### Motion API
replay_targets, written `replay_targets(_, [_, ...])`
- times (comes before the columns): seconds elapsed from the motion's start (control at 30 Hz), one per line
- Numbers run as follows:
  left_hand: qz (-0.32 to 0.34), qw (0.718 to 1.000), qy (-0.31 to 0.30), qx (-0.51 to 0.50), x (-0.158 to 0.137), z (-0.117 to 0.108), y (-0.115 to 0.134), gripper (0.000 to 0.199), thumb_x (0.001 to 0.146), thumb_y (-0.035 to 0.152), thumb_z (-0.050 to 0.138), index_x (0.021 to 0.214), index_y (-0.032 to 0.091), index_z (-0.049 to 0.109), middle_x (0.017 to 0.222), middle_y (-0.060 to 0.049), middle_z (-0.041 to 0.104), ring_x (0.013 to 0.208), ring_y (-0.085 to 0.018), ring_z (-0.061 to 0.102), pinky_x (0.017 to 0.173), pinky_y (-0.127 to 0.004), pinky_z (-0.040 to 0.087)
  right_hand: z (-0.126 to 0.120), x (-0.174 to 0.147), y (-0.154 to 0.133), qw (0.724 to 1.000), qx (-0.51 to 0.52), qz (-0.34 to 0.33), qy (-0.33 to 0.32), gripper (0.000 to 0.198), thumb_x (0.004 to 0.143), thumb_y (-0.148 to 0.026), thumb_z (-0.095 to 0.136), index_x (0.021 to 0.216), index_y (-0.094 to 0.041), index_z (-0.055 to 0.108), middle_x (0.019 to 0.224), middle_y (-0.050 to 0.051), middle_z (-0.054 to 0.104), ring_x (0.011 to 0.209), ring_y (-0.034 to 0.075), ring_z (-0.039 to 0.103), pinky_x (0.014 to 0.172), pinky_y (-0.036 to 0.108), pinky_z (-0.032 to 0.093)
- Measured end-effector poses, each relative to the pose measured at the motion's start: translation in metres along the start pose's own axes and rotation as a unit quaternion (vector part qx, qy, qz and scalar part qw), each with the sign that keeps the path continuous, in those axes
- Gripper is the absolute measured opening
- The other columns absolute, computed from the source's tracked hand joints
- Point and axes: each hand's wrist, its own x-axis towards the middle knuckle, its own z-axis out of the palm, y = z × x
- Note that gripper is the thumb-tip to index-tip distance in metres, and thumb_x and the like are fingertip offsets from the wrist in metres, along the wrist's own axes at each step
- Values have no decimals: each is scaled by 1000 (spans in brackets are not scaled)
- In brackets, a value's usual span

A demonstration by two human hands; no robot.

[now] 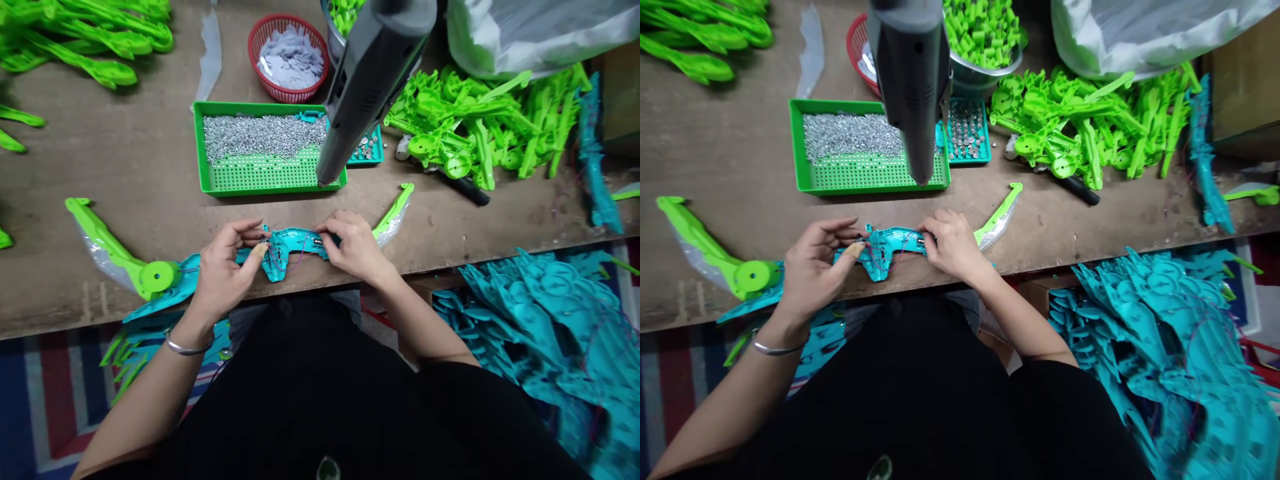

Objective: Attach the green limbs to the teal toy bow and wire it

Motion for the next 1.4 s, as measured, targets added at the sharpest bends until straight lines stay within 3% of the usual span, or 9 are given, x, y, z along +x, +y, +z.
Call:
replay_targets(0.1, [18, 1000, 16, 13, -3, 0, 0, 37, 84, 24, 69, 119, 21, 59, 104, -5, 72, 99, -18, 70, 93, -36, 57, -3, 1, 2, 999, -14, -19, -35, 29, 85, -10, 49, 98, -19, 74, 88, 8, 65, 87, 23, 59, 78, 38, 44])
replay_targets(0.23, [27, 999, -2, -25, -7, 1, 4, 35, 85, 20, 67, 118, 21, 57, 102, -4, 70, 99, -19, 71, 92, -35, 58, -6, 0, 3, 999, 7, -25, -31, 33, 85, -8, 47, 100, -19, 74, 90, 8, 65, 87, 23, 60, 79, 39, 46])
replay_targets(0.43, [8, 996, 78, -31, -9, 8, 6, 34, 88, 27, 67, 118, 20, 53, 104, -3, 67, 92, -16, 73, 84, -32, 62, -8, -8, 3, 998, 45, -23, 32, 23, 86, -10, 49, 98, -19, 66, 95, 6, 70, 90, 22, 64, 83, 38, 50])
replay_targets(0.7, [-4, 994, 110, 8, -11, 15, 1, 34, 89, 31, 66, 119, 20, 52, 104, -4, 66, 100, -17, 70, 90, -34, 62, -9, -25, -14, 993, 53, -25, 103, 25, 78, -9, 52, 99, -21, 54, 89, 5, 62, 76, 20, 59, 71, 36, 49])
replay_targets(0.83, [-12, 992, 122, -12, -8, 18, 0, 34, 88, 31, 66, 118, 20, 53, 103, -3, 64, 98, -17, 71, 88, -32, 62, 2, -37, -29, 986, 63, -82, 129, 22, 78, -10, 54, 96, -22, 54, 82, 5, 61, 75, 20, 59, 69, 37, 47])
replay_targets(0.93, [-21, 993, 118, -14, -5, 20, -2, 35, 89, 32, 66, 119, 20, 52, 103, -3, 64, 90, -15, 72, 82, -29, 62, 15, -41, -38, 980, 31, -170, 94, 19, 85, -13, 55, 99, -24, 60, 84, 4, 66, 78, 21, 60, 70, 38, 42])
replay_targets(1.03, [-32, 993, 114, -9, -1, 20, -3, 37, 89, 34, 65, 120, 21, 49, 102, -3, 64, 85, -14, 72, 78, -27, 62, 29, -37, -42, 969, -47, -216, 109, 20, 91, -16, 54, 106, -25, 65, 82, 2, 68, 73, 19, 55, 65, 37, 36])
replay_targets(1.17, [-31, 992, 114, -39, 1, 17, 0, 38, 88, 31, 66, 120, 21, 49, 103, -4, 64, 84, -14, 71, 79, -29, 62, 39, -27, -35, 962, -114, -206, 138, 20, 95, -17, 52, 103, -25, 69, 79, 2, 67, 72, 18, 54, 65, 36, 34])
replay_targets(1.4, [-11, 993, 35, -116, -16, 9, 5, 46, 84, 18, 68, 126, 21, 48, 105, -4, 67, 98, -17, 72, 85, -30, 61, 47, -16, -28, 959, -91, -186, 192, 22, 95, -14, 51, 109, -17, 68, 93, 7, 70, 83, 18, 60, 70, 33, 42])
